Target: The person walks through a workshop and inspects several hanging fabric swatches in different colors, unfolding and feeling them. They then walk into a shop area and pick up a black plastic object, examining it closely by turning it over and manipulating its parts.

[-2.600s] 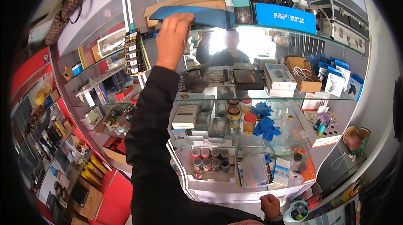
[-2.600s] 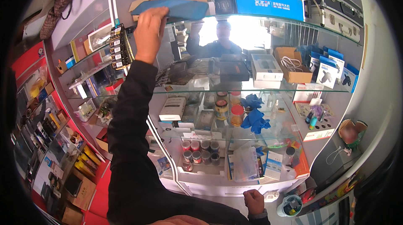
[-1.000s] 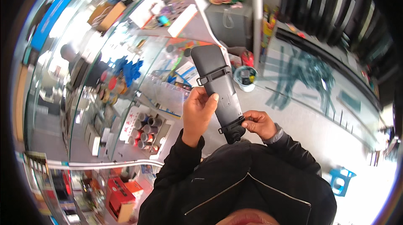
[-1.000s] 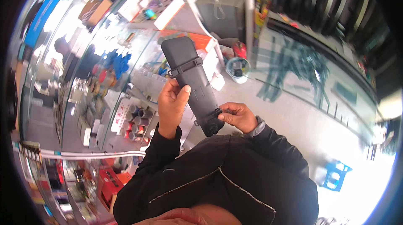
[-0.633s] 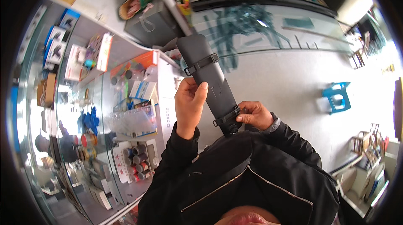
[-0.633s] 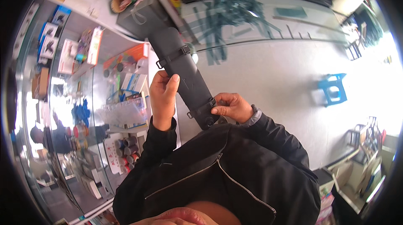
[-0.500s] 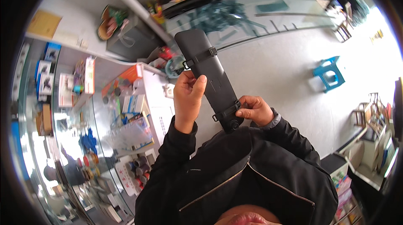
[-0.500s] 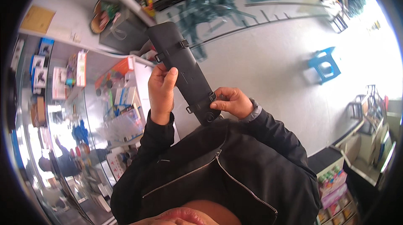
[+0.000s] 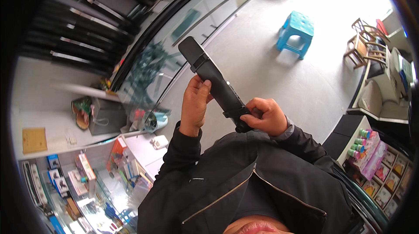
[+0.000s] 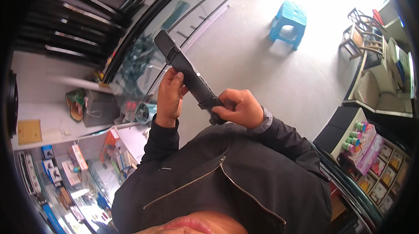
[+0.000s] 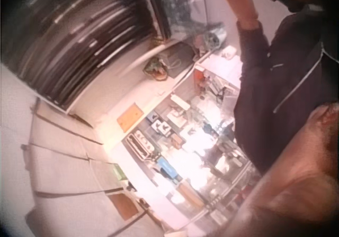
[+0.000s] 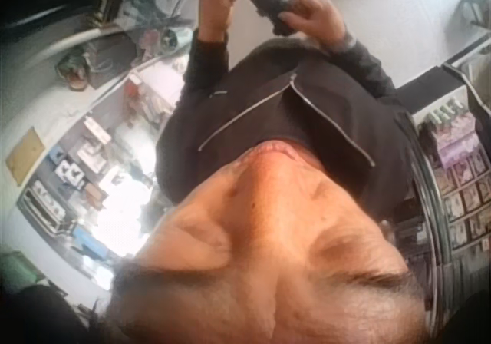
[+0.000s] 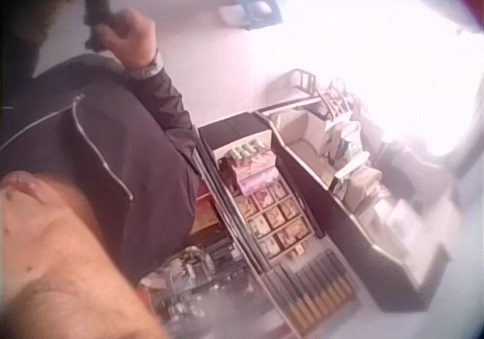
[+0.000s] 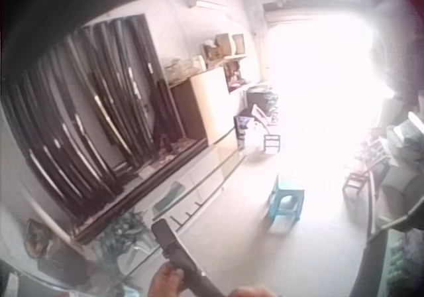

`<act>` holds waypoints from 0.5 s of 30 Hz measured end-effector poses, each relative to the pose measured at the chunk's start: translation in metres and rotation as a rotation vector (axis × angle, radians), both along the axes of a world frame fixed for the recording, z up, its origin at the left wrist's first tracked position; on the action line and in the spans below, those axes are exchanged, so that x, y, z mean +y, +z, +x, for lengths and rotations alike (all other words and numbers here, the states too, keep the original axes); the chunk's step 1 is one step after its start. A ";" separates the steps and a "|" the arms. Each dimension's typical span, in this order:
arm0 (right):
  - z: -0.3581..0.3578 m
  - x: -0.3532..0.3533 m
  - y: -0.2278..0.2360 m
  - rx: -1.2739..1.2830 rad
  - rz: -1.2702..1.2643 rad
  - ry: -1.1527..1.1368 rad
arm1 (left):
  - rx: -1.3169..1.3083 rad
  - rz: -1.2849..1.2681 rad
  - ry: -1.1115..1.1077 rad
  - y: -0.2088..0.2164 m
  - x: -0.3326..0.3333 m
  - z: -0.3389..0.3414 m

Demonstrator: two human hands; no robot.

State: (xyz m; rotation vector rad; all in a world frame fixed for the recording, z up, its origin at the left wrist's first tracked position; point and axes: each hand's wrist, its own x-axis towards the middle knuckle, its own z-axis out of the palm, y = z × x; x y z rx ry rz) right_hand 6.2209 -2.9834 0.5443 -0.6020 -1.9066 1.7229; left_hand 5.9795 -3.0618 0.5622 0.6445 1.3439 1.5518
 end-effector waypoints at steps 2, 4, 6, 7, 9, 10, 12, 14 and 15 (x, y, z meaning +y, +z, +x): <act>0.026 0.027 0.006 -0.037 0.153 -0.093 | -0.013 0.017 -0.105 -0.003 0.042 0.029; 0.046 0.051 0.007 -0.039 0.252 -0.179 | -0.022 -0.046 -0.200 -0.001 0.079 0.050; 0.062 0.076 0.005 -0.044 0.385 -0.269 | -0.035 -0.070 -0.256 0.000 0.114 0.073; 0.069 0.089 0.002 -0.046 0.461 -0.312 | -0.042 -0.082 -0.283 -0.001 0.133 0.083; 0.085 0.118 -0.004 -0.087 0.585 -0.378 | -0.070 -0.116 -0.353 -0.005 0.176 0.100; 0.093 0.132 -0.005 -0.127 0.633 -0.402 | -0.081 -0.121 -0.378 -0.008 0.198 0.109; 0.108 0.164 -0.010 -0.195 0.713 -0.455 | -0.112 -0.121 -0.444 -0.015 0.247 0.125; 0.123 0.198 -0.014 -0.259 0.773 -0.511 | -0.129 -0.093 -0.513 -0.024 0.297 0.142; 0.130 0.214 -0.014 -0.293 0.785 -0.539 | -0.139 -0.072 -0.553 -0.027 0.322 0.151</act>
